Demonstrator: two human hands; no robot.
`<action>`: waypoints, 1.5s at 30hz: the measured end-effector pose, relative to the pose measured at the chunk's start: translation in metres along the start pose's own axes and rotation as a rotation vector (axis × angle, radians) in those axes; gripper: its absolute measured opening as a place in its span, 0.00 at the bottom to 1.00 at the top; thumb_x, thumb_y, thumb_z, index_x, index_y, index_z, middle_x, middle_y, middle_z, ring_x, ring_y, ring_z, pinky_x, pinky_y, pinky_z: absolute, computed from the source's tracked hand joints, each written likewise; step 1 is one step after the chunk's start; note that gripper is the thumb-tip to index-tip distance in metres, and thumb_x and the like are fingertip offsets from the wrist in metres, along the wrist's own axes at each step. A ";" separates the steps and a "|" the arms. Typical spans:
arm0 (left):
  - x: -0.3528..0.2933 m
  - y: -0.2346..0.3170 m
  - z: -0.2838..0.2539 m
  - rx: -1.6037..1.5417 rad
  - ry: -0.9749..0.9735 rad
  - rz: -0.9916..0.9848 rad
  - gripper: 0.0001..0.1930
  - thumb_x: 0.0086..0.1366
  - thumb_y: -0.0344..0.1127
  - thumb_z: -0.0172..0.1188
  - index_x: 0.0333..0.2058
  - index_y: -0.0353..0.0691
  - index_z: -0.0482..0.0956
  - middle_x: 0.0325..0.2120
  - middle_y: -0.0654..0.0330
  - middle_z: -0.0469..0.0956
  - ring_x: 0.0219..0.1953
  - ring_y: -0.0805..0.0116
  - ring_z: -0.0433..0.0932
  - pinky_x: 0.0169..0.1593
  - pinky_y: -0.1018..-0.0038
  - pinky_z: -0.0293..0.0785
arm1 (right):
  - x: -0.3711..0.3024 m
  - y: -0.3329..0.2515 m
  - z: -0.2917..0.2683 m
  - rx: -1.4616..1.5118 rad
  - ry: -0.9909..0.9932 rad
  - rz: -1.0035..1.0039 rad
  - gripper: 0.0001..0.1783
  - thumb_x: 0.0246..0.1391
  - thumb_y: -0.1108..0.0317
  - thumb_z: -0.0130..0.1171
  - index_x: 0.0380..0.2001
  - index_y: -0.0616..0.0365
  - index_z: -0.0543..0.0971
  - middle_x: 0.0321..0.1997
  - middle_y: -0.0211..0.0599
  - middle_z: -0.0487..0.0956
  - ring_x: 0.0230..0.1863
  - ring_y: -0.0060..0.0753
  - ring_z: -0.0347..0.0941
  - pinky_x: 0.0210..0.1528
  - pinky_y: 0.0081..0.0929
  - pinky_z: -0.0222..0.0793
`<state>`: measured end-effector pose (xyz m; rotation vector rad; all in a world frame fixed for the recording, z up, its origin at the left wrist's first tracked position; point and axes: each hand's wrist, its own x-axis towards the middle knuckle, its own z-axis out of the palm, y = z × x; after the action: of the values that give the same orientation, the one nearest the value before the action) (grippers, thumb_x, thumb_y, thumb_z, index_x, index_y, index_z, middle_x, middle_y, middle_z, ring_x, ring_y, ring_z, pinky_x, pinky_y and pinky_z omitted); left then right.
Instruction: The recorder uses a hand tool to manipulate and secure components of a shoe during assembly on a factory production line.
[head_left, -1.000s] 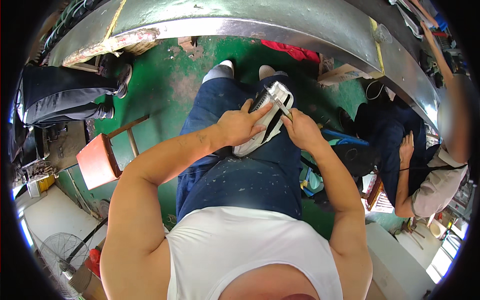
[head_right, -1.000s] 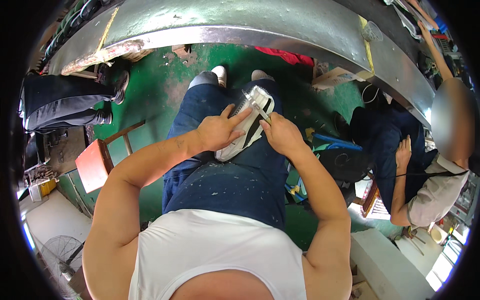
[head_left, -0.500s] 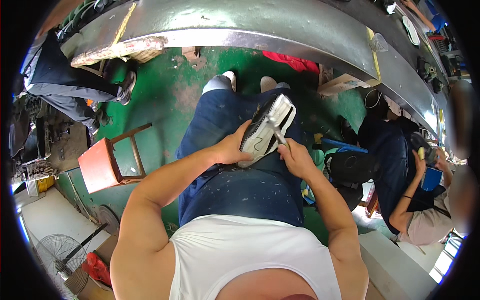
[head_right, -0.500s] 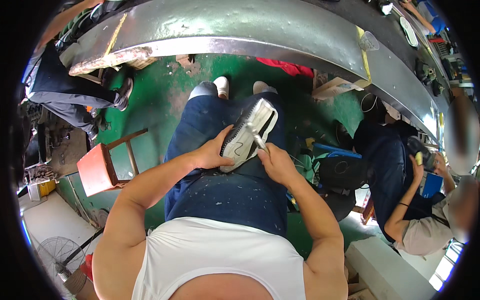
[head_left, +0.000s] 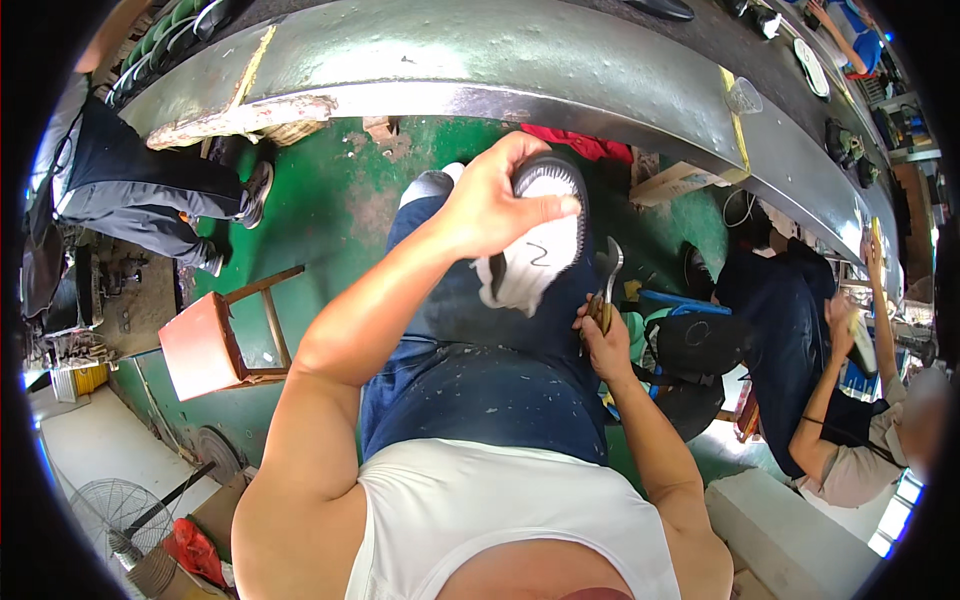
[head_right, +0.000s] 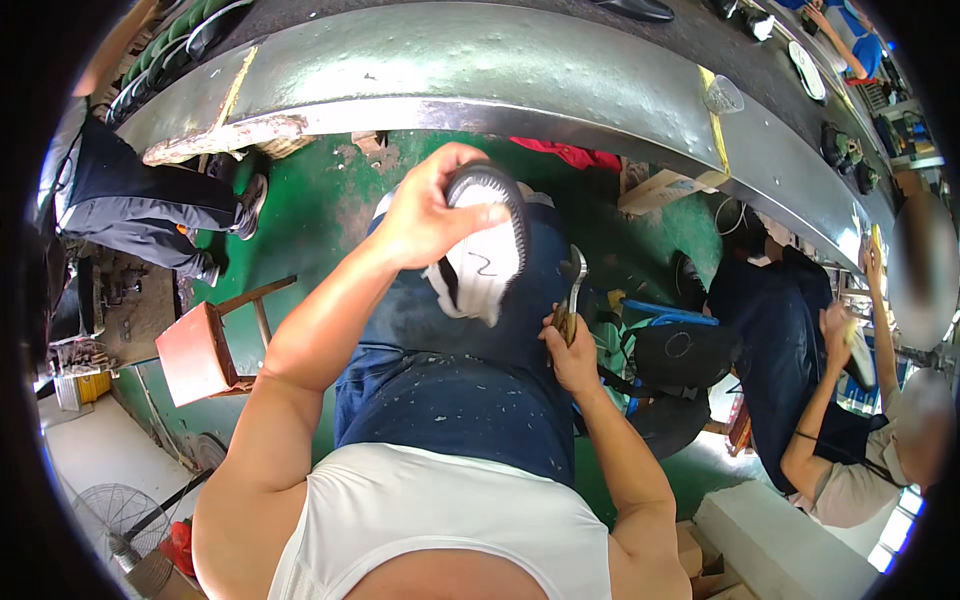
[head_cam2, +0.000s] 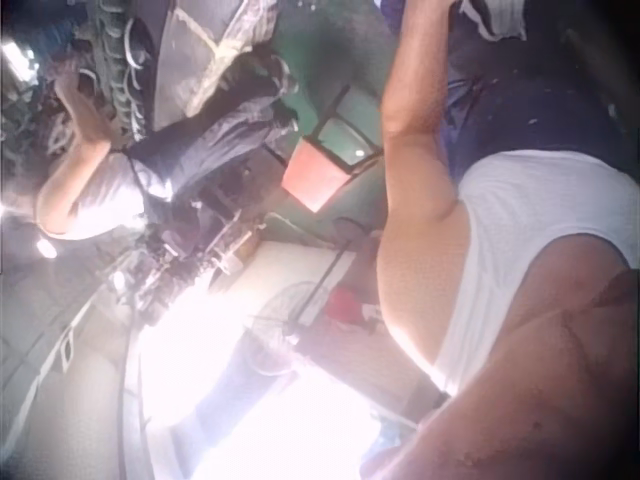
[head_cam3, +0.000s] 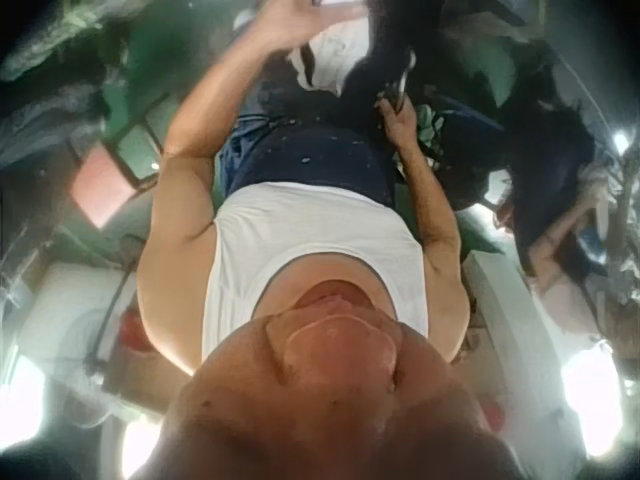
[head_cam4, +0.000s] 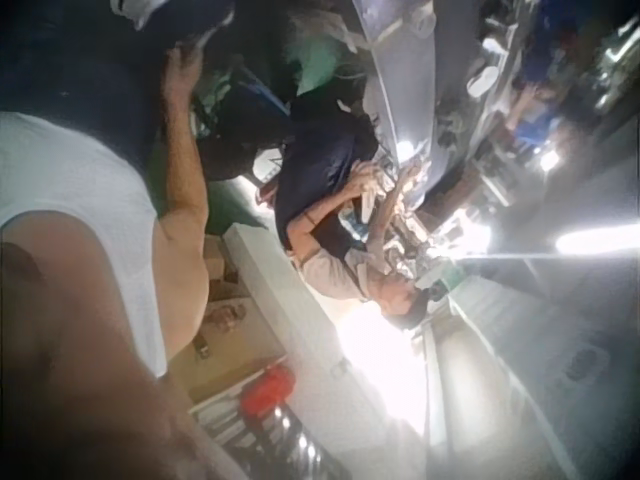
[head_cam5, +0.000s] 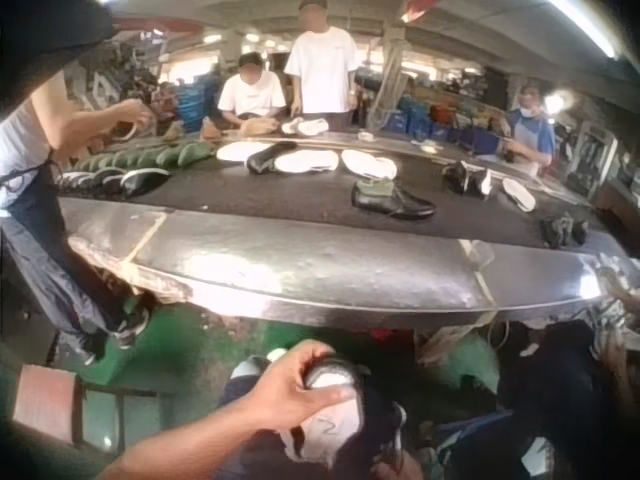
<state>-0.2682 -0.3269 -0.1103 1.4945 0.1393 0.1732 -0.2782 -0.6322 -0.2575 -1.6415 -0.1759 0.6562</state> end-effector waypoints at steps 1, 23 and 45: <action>0.012 -0.017 -0.002 0.083 -0.005 -0.016 0.29 0.55 0.41 0.76 0.48 0.29 0.74 0.37 0.51 0.81 0.40 0.67 0.80 0.46 0.69 0.78 | -0.001 -0.003 -0.001 -0.058 -0.027 0.017 0.19 0.65 0.63 0.54 0.53 0.63 0.72 0.34 0.29 0.78 0.31 0.19 0.74 0.34 0.18 0.70; -0.052 -0.104 0.025 1.001 -0.108 -0.092 0.19 0.72 0.44 0.47 0.38 0.33 0.78 0.27 0.41 0.80 0.33 0.39 0.80 0.41 0.52 0.77 | 0.079 -0.146 -0.003 -0.680 -0.677 0.413 0.14 0.61 0.61 0.56 0.38 0.63 0.75 0.32 0.41 0.80 0.32 0.33 0.79 0.37 0.35 0.74; -0.018 -0.155 0.008 -0.565 -0.001 -0.701 0.32 0.66 0.43 0.66 0.65 0.39 0.66 0.52 0.58 0.78 0.53 0.66 0.78 0.57 0.66 0.75 | 0.047 -0.051 0.031 0.146 -0.417 0.569 0.14 0.68 0.63 0.52 0.44 0.65 0.75 0.30 0.35 0.77 0.23 0.21 0.69 0.18 0.17 0.61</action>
<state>-0.2801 -0.3490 -0.2646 0.8173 0.5540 -0.3324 -0.2424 -0.5739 -0.2246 -1.3966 0.0465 1.4118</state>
